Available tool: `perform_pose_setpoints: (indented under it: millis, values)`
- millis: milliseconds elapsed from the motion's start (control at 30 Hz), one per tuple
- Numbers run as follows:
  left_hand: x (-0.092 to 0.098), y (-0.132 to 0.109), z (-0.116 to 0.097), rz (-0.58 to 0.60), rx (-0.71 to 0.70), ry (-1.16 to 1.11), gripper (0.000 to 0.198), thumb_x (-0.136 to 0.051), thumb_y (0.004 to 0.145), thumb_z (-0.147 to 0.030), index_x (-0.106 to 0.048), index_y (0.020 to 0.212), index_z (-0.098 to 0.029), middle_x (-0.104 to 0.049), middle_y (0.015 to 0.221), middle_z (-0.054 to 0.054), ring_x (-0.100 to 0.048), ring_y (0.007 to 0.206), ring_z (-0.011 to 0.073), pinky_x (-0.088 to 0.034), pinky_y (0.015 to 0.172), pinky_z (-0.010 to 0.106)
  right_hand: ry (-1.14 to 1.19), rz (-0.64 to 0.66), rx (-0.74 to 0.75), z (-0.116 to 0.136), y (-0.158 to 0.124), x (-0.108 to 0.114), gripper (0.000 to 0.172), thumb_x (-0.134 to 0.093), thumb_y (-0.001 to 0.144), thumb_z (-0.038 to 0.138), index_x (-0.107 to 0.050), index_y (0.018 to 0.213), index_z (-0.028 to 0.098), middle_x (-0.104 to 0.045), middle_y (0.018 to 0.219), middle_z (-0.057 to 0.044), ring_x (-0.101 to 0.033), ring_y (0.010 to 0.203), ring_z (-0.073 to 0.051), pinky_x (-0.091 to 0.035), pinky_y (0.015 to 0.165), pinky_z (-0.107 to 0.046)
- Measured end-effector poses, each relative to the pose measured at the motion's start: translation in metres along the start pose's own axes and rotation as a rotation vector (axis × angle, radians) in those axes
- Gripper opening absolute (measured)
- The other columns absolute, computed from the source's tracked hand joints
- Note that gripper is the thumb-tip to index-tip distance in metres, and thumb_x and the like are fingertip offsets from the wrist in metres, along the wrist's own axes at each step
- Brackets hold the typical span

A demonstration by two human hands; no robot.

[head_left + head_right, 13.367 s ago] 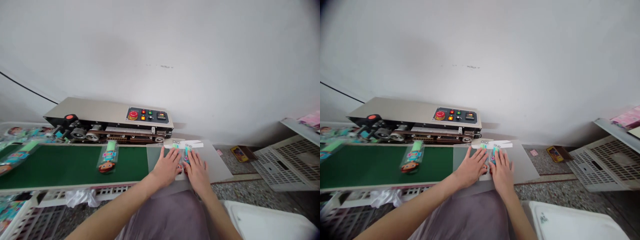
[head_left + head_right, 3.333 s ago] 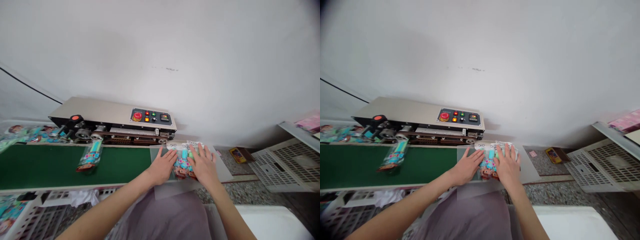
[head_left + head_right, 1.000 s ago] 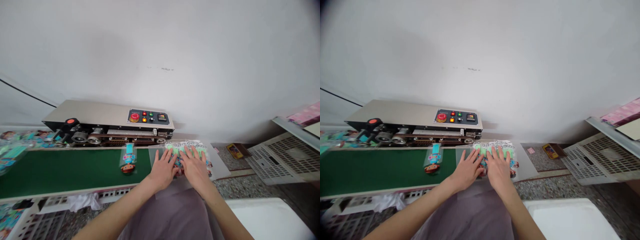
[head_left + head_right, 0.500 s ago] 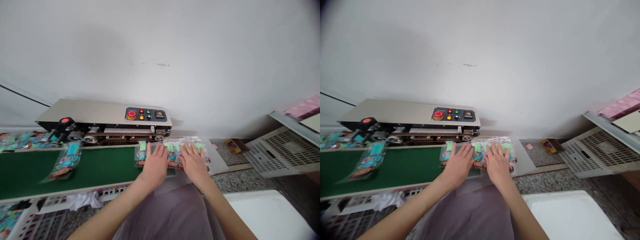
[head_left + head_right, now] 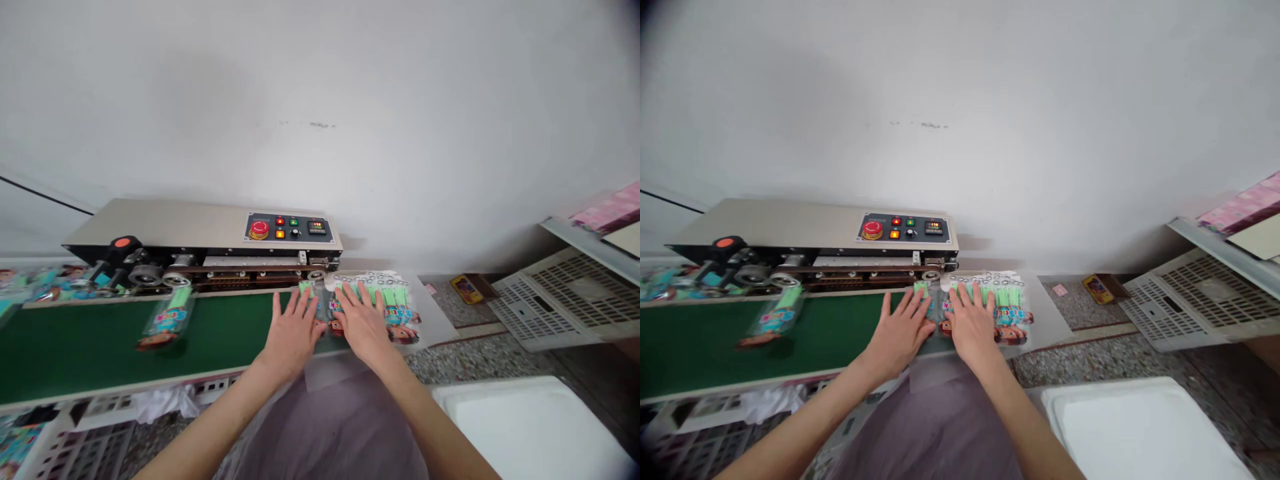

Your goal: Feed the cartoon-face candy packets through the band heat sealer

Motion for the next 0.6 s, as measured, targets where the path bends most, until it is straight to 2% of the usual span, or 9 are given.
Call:
perform_pose_setpoints:
  millis: [67, 133, 200, 267, 333, 433, 533, 600]
  values:
    - [0.01, 0.003, -0.001, -0.009, 0.031, 0.013, 0.054, -0.031, 0.106, -0.041, -0.048, 0.148, -0.013, -0.042, 0.157, 0.017, -0.035, 0.148, 0.0377, -0.012, 0.119, 0.073, -0.026, -0.021, -0.023, -0.009, -0.003, 0.007, 0.048, -0.036, 0.104, 0.031, -0.047, 0.151, 0.023, -0.042, 0.159, -0.006, -0.03, 0.148, -0.037, -0.018, 0.118, -0.065]
    - [0.012, 0.011, -0.014, -0.014, -0.069, -0.013, 0.051, -0.03, 0.106, -0.033, -0.047, 0.149, -0.012, -0.042, 0.158, 0.017, -0.035, 0.148, 0.0346, -0.01, 0.121, 0.07, -0.077, -0.034, -0.062, -0.024, -0.01, 0.013, 0.048, -0.034, 0.104, 0.028, -0.048, 0.15, 0.023, -0.042, 0.159, -0.007, -0.029, 0.149, -0.037, -0.019, 0.118, -0.065]
    - [0.005, 0.02, -0.031, -0.007, -0.225, -0.06, 0.05, -0.031, 0.106, -0.034, -0.044, 0.151, -0.017, -0.039, 0.16, 0.014, -0.032, 0.15, 0.0308, -0.012, 0.122, 0.067, -0.128, -0.02, -0.092, -0.04, -0.016, 0.015, 0.048, -0.035, 0.104, 0.027, -0.049, 0.149, 0.023, -0.04, 0.16, -0.007, -0.028, 0.15, -0.037, -0.021, 0.116, -0.066]
    - [-0.007, 0.025, -0.042, -0.002, -0.298, -0.088, 0.052, -0.032, 0.106, -0.04, -0.04, 0.153, -0.021, -0.034, 0.163, 0.011, -0.027, 0.152, 0.0298, -0.015, 0.122, 0.067, -0.15, 0.016, -0.106, -0.049, -0.021, 0.01, 0.048, -0.036, 0.103, 0.029, -0.049, 0.149, 0.024, -0.038, 0.161, -0.007, -0.028, 0.149, -0.037, -0.025, 0.114, -0.065]
    - [-0.019, 0.027, -0.041, -0.01, -0.254, -0.087, 0.054, -0.032, 0.106, -0.045, -0.038, 0.155, -0.023, -0.03, 0.165, 0.01, -0.025, 0.153, 0.03, -0.015, 0.12, 0.069, -0.15, 0.028, -0.122, -0.051, -0.024, 0.003, 0.048, -0.038, 0.103, 0.033, -0.048, 0.15, 0.025, -0.036, 0.163, -0.006, -0.028, 0.149, -0.038, -0.025, 0.114, -0.064]
    - [-0.025, 0.02, -0.03, -0.034, -0.145, -0.06, 0.053, -0.031, 0.106, -0.044, -0.038, 0.155, -0.024, -0.028, 0.166, 0.01, -0.024, 0.153, 0.0303, -0.014, 0.12, 0.071, -0.136, -0.028, -0.143, -0.037, -0.021, -0.005, 0.05, -0.041, 0.103, 0.036, -0.047, 0.151, 0.024, -0.037, 0.162, -0.008, -0.026, 0.149, -0.038, -0.017, 0.116, -0.065]
    - [-0.016, 0.009, -0.011, -0.026, -0.043, -0.016, 0.053, -0.031, 0.105, -0.042, -0.042, 0.153, -0.021, -0.031, 0.164, 0.013, -0.028, 0.152, 0.033, -0.015, 0.119, 0.072, -0.117, -0.056, -0.175, -0.013, -0.01, -0.008, 0.054, -0.043, 0.102, 0.039, -0.046, 0.15, 0.014, -0.045, 0.156, -0.018, -0.028, 0.149, -0.039, -0.01, 0.118, -0.065]
    - [-0.004, 0.004, 0.001, -0.017, 0.023, 0.018, 0.053, -0.033, 0.105, -0.041, -0.046, 0.15, -0.018, -0.037, 0.161, 0.016, -0.032, 0.15, 0.0364, -0.015, 0.119, 0.072, -0.083, -0.046, -0.207, 0.001, -0.002, -0.004, 0.06, -0.044, 0.102, 0.042, -0.044, 0.15, 0.006, -0.047, 0.152, -0.023, -0.029, 0.148, -0.04, -0.012, 0.117, -0.063]
Point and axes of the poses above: each hand's wrist, its own y-axis towards the middle knuckle, its own x-axis out of the back of the hand, z = x × y, the point moved 6 cm from there along y, towards the middle knuckle
